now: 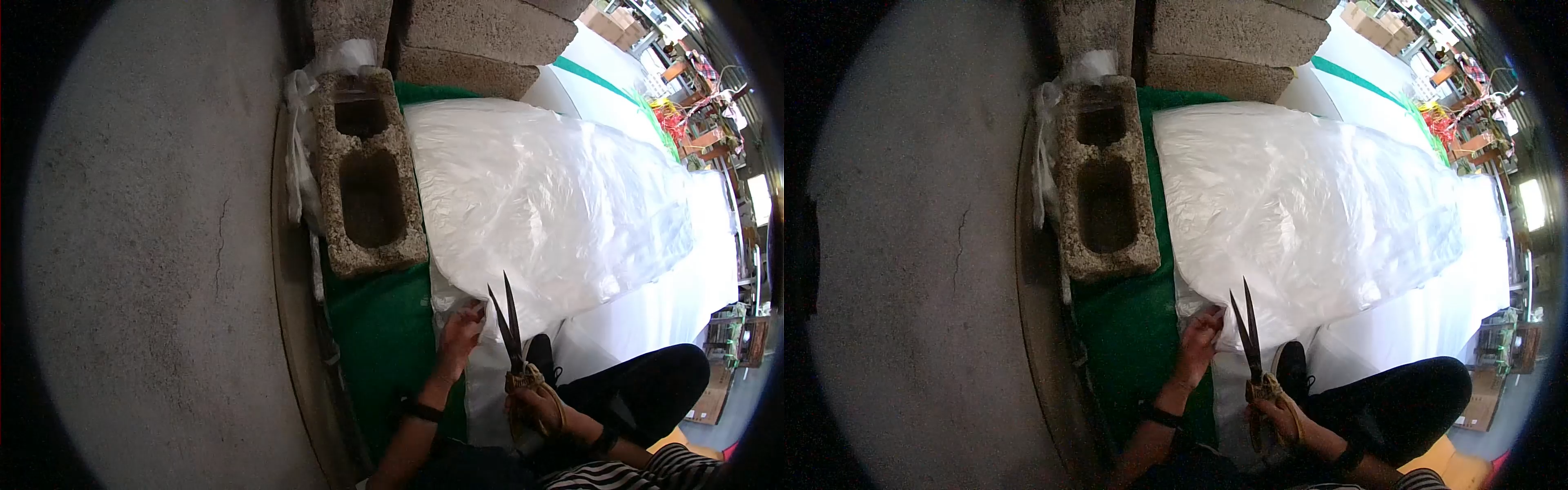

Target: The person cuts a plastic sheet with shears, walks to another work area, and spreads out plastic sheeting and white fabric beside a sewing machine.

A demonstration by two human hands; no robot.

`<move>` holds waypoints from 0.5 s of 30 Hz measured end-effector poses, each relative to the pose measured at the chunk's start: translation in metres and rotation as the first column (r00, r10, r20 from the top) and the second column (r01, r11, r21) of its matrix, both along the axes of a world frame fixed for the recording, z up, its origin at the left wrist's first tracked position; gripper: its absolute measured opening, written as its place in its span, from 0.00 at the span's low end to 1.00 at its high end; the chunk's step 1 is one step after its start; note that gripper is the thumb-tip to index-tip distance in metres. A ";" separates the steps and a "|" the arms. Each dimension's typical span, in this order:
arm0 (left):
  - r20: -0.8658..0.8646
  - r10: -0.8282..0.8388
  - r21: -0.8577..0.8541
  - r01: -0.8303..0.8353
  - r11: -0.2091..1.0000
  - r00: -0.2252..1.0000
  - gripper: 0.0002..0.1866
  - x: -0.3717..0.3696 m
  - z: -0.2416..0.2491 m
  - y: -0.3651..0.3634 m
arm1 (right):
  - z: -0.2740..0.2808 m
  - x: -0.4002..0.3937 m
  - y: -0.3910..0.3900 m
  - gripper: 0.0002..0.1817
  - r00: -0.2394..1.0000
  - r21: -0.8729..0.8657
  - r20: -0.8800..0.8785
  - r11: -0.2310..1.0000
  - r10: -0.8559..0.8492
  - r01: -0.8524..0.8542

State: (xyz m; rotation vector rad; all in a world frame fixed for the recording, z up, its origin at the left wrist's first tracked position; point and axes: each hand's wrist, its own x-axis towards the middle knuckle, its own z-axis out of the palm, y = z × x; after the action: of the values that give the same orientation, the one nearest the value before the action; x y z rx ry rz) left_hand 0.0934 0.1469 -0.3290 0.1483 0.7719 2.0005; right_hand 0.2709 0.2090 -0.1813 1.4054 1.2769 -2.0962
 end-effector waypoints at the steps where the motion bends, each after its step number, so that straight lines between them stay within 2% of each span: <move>1: 0.517 -0.117 0.135 0.054 0.989 0.848 0.20 -0.009 -0.006 0.001 | 0.005 -0.002 -0.001 0.15 1.000 0.005 -0.003 1.000 -0.003 0.003; 2: 0.512 -0.123 0.141 0.059 0.988 0.850 0.20 -0.017 -0.012 0.005 | 0.013 -0.008 -0.005 0.15 1.000 0.047 -0.007 0.999 -0.012 0.012; 4: 0.420 -0.055 -0.199 0.151 0.968 0.906 0.26 -0.033 -0.021 0.016 | 0.025 -0.017 -0.009 0.15 1.000 0.095 -0.010 0.995 -0.018 0.019; 5: 0.207 -0.023 -0.369 0.100 0.924 0.978 0.22 -0.044 -0.014 0.022 | 0.030 -0.020 -0.009 0.17 0.999 0.196 -0.027 0.980 0.043 -0.037; 6: 0.207 -0.024 -0.365 0.100 0.925 0.978 0.22 -0.042 -0.019 0.026 | 0.032 -0.024 -0.009 0.20 0.994 0.294 -0.037 0.952 0.104 -0.089; 7: -0.005 -0.059 -0.449 0.050 0.892 0.998 0.21 -0.040 -0.029 0.033 | 0.029 -0.027 -0.006 0.20 0.994 0.299 -0.038 0.950 0.104 -0.088; 8: -0.216 -0.109 -0.516 -0.018 0.856 0.970 0.21 -0.037 -0.040 0.040 | 0.022 -0.031 0.000 0.25 0.986 0.429 0.029 0.889 0.165 -0.161; 9: -0.467 -0.153 -0.565 -0.161 0.809 0.871 0.21 -0.035 -0.039 0.045 | 0.014 -0.037 0.007 0.31 0.972 0.546 0.102 0.805 0.212 -0.233; 10: -0.470 -0.158 -0.560 -0.154 0.814 0.868 0.21 -0.028 -0.037 0.050 | 0.008 -0.046 0.011 0.31 0.974 0.551 0.102 0.803 0.203 -0.225; 12: -0.531 -0.026 -0.404 -0.226 0.887 0.847 0.22 -0.021 -0.007 0.054 | -0.006 -0.073 0.022 0.36 0.985 0.772 0.024 0.623 0.173 -0.128; 13: -0.543 -0.038 -0.410 -0.226 0.884 0.839 0.23 -0.015 -0.013 0.060 | -0.012 -0.086 0.029 0.36 0.984 0.772 0.024 0.622 0.174 -0.129; 14: -0.356 -0.074 -0.386 -0.075 0.919 0.931 0.25 -0.017 -0.002 0.060 | -0.018 -0.100 0.036 0.37 0.974 0.861 0.085 0.476 0.212 -0.179; 15: -0.369 -0.106 -0.409 -0.059 0.910 0.924 0.25 -0.022 0.018 0.057 | -0.023 -0.112 0.043 0.37 0.959 0.922 0.151 0.317 0.241 -0.224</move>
State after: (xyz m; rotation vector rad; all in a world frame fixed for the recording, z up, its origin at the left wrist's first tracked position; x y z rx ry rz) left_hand 0.0709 0.2035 -0.3112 0.3040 1.4248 1.7560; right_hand 0.1591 0.2520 -0.2043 1.3547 2.7525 -1.0464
